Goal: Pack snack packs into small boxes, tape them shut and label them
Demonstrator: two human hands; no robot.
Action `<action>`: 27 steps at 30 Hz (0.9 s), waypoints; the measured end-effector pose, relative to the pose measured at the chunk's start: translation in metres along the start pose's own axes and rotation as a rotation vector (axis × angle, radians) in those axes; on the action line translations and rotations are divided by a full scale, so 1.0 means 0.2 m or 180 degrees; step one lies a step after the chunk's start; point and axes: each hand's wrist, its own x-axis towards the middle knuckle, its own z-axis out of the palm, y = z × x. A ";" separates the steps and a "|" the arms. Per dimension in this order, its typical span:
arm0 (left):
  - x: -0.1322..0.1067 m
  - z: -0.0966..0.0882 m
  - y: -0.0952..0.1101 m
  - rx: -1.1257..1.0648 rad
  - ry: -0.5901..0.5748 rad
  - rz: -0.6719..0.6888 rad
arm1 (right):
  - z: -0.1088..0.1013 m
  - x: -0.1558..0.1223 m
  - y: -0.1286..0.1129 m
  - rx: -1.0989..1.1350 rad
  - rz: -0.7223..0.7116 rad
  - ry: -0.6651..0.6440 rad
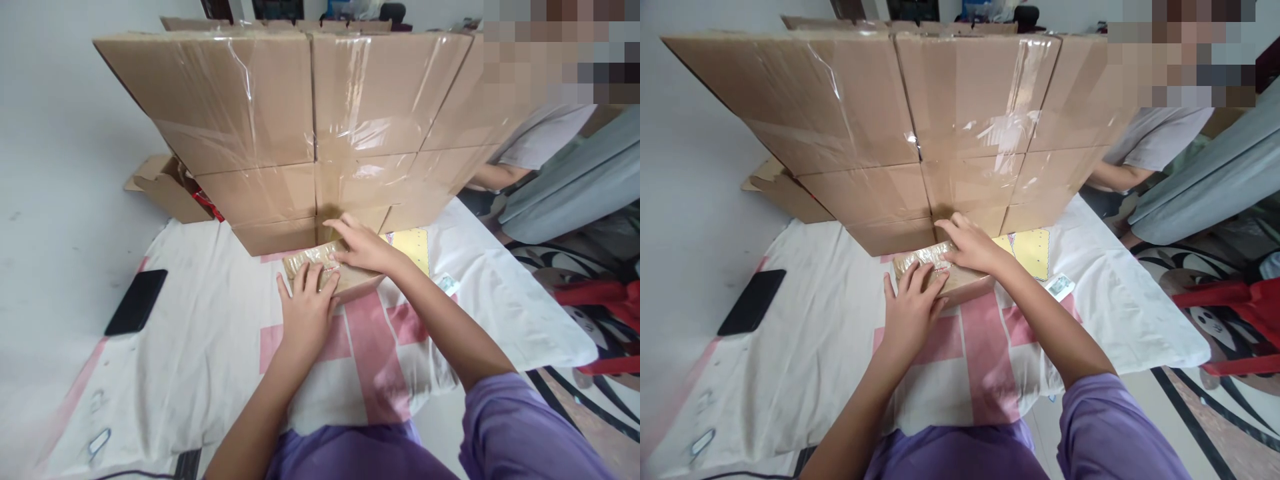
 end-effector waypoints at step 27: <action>-0.09 0.14 -0.08 -0.0481 0.1180 0.1223 | -0.09 -0.43 0.97 -0.0708 0.1814 -0.0509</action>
